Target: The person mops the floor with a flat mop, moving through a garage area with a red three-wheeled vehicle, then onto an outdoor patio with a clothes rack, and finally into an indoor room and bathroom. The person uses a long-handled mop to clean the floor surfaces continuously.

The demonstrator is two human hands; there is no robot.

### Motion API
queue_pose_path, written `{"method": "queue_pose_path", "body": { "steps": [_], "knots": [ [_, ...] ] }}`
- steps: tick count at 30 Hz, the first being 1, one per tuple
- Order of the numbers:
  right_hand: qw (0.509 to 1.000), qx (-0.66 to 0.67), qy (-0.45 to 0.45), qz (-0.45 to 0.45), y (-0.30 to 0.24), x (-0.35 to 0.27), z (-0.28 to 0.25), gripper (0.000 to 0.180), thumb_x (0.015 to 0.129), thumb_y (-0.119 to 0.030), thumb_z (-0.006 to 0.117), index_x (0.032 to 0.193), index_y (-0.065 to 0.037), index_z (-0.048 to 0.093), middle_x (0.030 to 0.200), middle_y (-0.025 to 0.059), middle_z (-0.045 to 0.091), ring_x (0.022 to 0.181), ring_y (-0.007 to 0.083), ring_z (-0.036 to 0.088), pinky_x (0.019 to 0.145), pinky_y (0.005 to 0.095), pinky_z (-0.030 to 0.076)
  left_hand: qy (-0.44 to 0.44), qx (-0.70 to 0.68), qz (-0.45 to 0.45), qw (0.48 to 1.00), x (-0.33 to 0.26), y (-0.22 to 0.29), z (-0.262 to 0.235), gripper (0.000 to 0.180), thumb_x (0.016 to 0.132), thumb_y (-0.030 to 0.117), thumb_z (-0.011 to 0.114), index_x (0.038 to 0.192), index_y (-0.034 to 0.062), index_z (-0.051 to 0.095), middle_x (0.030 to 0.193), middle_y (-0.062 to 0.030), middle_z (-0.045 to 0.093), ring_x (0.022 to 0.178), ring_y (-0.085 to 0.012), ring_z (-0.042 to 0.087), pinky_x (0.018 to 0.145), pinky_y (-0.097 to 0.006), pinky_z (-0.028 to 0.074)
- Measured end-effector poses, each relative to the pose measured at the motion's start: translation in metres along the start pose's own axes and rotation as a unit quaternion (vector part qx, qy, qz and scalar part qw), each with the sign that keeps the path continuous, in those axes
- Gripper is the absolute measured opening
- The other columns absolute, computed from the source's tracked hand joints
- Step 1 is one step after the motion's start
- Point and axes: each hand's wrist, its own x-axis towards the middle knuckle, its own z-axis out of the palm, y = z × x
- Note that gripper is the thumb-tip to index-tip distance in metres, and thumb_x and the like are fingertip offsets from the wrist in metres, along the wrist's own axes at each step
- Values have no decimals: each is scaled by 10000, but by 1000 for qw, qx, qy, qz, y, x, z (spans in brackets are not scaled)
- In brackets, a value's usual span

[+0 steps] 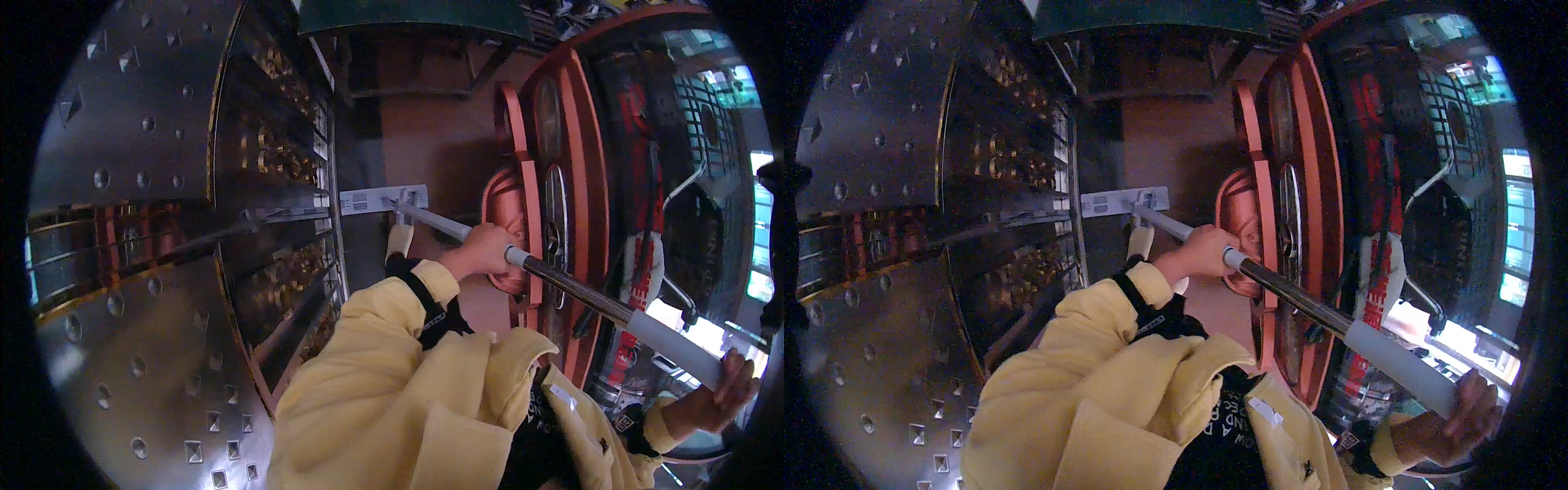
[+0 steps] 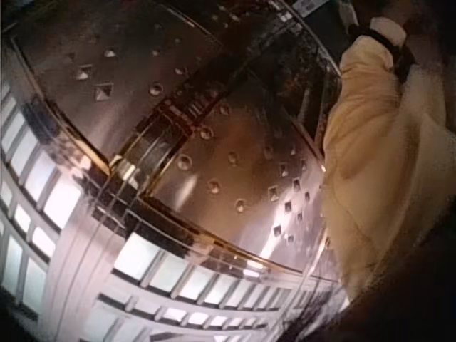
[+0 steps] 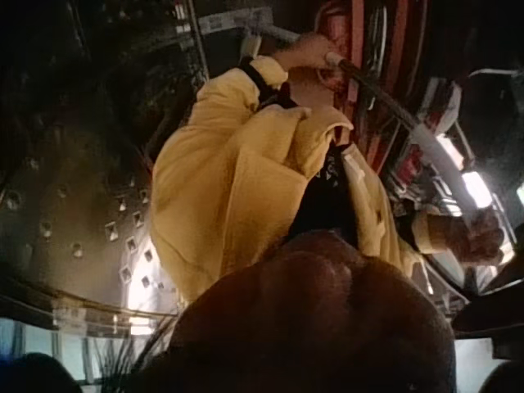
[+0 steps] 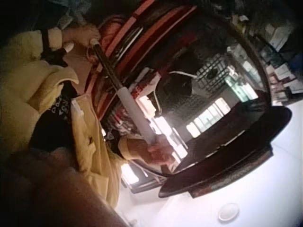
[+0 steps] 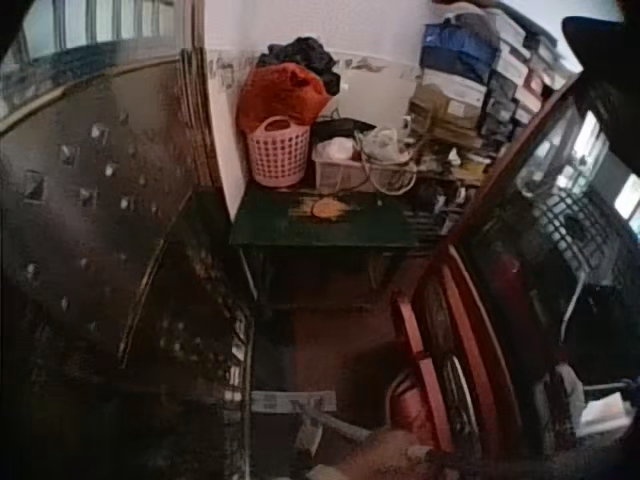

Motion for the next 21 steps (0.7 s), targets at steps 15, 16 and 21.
{"method": "queue_pose_path", "body": {
  "steps": [15, 16, 21],
  "knots": [
    [941, 102, -321, -36, 47, -14, 184, 73, 929, -186, 628, 894, -173, 690, 805, -11, 645, 576, 100, 521, 585, 244, 480, 171, 61, 118, 976, 21, -126, -111, 206, 642, 174, 756, 730, 99, 585, 780, -104, 631, 823, -351, 585, 697, -436, 470],
    [891, 145, -427, -41, 47, -7, 190, 77, 916, -134, 626, 897, -139, 700, 752, -1, 651, 578, 114, 568, 636, 273, 528, 188, 50, 95, 976, 11, -127, -105, 196, 628, 128, 745, 740, 110, 585, 817, -90, 635, 856, -341, 578, 753, -441, 473],
    [769, 178, -609, -76, 31, -37, 195, 117, 849, -25, 638, 938, -36, 714, 667, 36, 618, 602, 161, 645, 704, 343, 589, 282, 26, 101, 954, -43, -124, -69, 223, 625, 29, 719, 745, 100, 544, 786, -86, 574, 826, -333, 556, 739, -418, 439]
  ]
}}
